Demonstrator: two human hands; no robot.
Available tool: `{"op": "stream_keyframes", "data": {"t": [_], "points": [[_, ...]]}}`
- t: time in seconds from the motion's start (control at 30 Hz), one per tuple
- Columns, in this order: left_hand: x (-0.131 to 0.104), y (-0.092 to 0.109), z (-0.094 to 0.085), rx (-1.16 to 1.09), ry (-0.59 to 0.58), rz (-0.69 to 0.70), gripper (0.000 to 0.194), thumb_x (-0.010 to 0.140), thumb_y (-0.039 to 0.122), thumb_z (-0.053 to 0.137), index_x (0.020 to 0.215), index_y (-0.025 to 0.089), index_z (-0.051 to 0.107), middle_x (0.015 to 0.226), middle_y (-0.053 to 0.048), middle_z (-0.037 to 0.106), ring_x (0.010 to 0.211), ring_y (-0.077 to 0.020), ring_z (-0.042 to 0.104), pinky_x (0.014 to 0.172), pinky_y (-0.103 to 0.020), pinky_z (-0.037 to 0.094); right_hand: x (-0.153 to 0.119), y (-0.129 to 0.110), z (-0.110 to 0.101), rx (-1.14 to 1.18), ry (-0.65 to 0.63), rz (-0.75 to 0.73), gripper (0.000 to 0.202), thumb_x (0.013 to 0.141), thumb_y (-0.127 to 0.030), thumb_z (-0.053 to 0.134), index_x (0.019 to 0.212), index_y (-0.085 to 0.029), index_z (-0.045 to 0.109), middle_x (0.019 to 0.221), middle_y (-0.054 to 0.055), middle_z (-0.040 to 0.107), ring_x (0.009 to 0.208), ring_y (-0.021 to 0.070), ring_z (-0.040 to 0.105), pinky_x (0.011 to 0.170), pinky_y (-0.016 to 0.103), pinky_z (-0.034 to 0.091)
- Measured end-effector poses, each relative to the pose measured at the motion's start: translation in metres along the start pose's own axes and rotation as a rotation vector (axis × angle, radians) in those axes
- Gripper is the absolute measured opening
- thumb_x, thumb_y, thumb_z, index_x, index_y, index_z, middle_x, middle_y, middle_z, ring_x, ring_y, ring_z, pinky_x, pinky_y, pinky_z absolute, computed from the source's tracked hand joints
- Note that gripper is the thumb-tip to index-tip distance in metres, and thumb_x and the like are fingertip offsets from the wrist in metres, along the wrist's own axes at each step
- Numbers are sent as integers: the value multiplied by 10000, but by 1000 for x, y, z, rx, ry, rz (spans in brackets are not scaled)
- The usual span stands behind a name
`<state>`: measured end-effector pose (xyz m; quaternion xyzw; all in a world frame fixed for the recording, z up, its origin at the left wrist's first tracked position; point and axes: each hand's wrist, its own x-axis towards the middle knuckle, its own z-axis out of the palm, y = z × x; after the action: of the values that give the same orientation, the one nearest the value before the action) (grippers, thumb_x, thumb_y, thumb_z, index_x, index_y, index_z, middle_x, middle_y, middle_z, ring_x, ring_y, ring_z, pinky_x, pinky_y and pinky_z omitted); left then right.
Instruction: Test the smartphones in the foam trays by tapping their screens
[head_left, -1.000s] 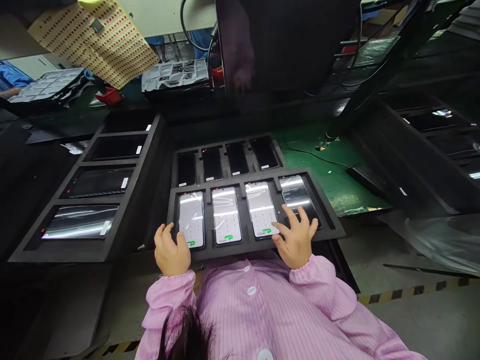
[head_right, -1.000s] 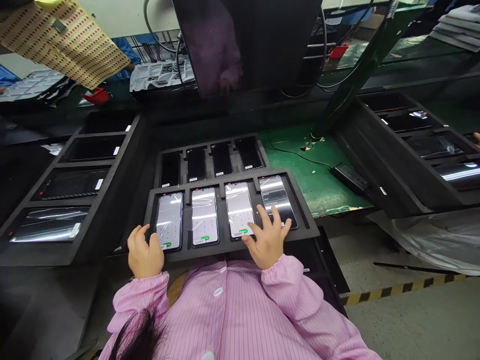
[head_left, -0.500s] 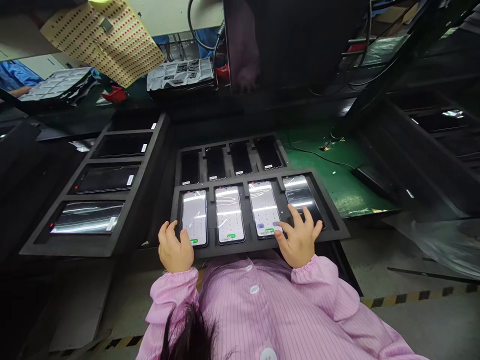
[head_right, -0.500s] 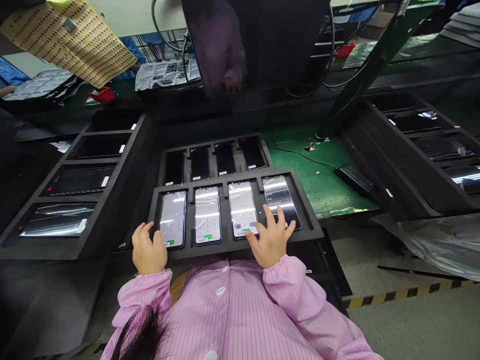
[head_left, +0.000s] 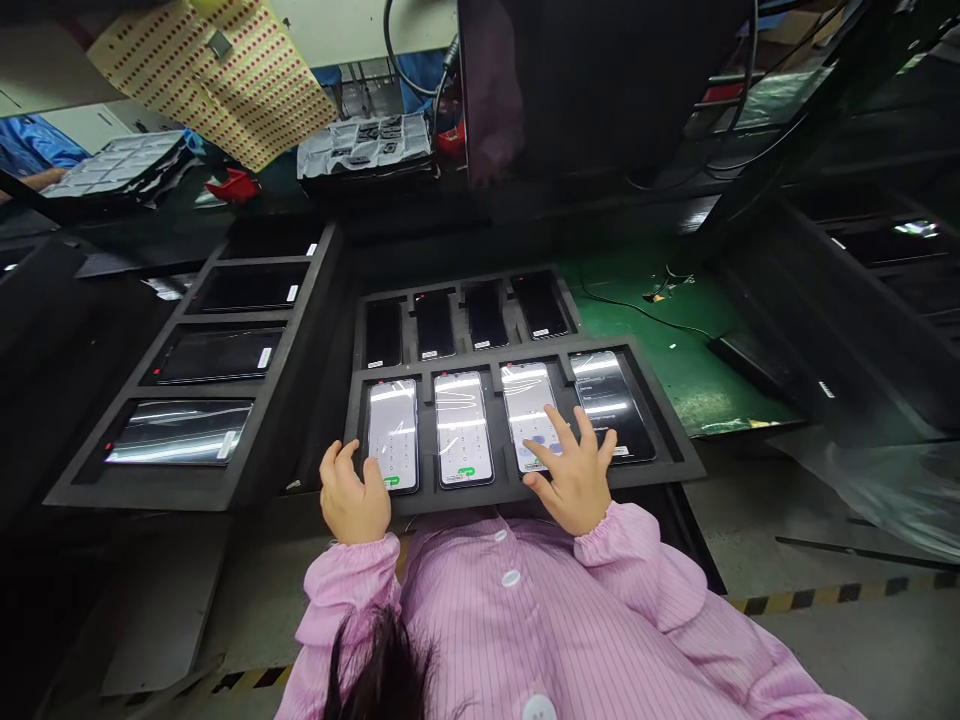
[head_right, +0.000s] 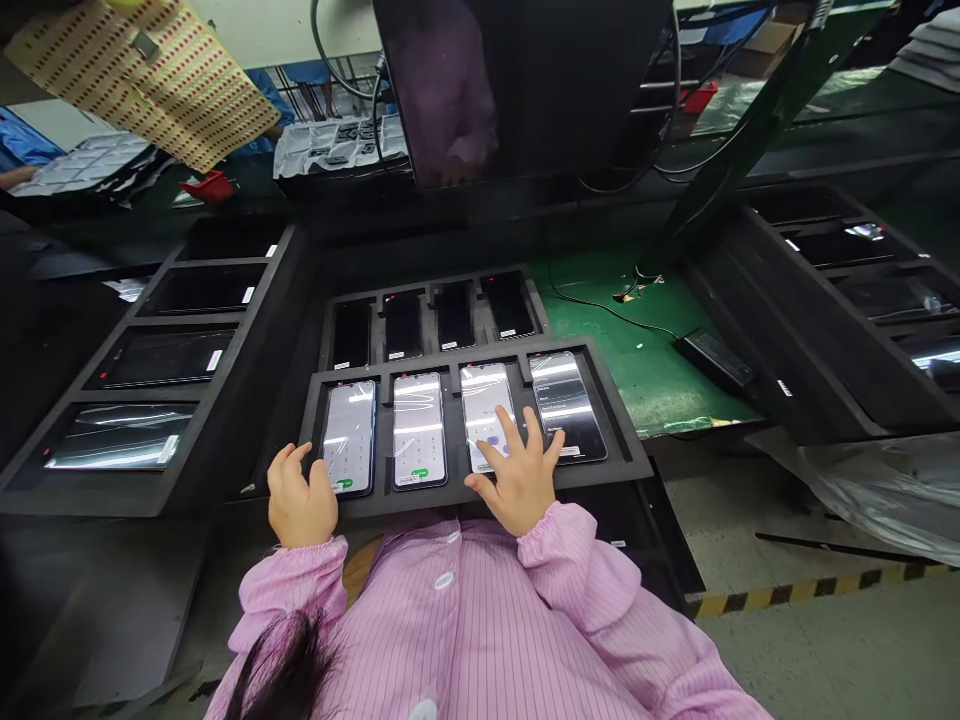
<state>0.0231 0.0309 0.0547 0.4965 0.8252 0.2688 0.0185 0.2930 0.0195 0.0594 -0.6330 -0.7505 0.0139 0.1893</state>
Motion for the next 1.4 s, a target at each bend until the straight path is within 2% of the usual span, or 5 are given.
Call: {"op": "stream_keyframes", "data": {"t": [0.17, 0.43, 0.63, 0.97, 1.4], "points": [[0, 1, -1, 2, -23, -21, 364, 818, 319, 395, 1124, 190, 547, 1293, -100, 459, 1124, -259, 492, 901, -379, 393, -7, 10, 3, -24, 176, 151, 594, 882, -538, 217, 713, -219, 689, 1252, 94, 521, 1239, 358, 312, 917, 667, 147], [0, 2, -1, -4, -21, -26, 359, 818, 311, 399, 1116, 183, 554, 1286, -110, 463, 1130, -259, 489, 908, -384, 390, -4, -3, -2, 63, -18, -46, 530, 861, -570, 258, 871, -275, 697, 1371, 57, 408, 1293, 381, 191, 930, 684, 124], [0, 1, -1, -1, -19, -21, 366, 817, 324, 393, 1110, 182, 559, 1289, -104, 463, 1108, -262, 500, 894, -379, 392, -8, 10, 0, 25, 178, 139, 584, 891, -513, 218, 731, -224, 700, 1267, 88, 510, 1244, 360, 309, 927, 674, 147], [1, 2, -2, -7, -24, -34, 360, 813, 311, 397, 1110, 184, 556, 1289, -107, 458, 1135, -262, 480, 912, -388, 385, -5, -6, -3, 87, -5, -32, 659, 849, -611, 120, 913, -283, 688, 1364, 83, 407, 1296, 380, 187, 913, 684, 152], [2, 0, 1, 5, -11, -2, 354, 812, 305, 405, 1112, 194, 558, 1279, -102, 463, 1121, -263, 485, 897, -387, 398, -23, 77, -7, -24, 346, 219, 663, 878, -545, 122, 766, -223, 690, 1065, 86, 629, 1148, 295, 451, 940, 514, 262]]}}
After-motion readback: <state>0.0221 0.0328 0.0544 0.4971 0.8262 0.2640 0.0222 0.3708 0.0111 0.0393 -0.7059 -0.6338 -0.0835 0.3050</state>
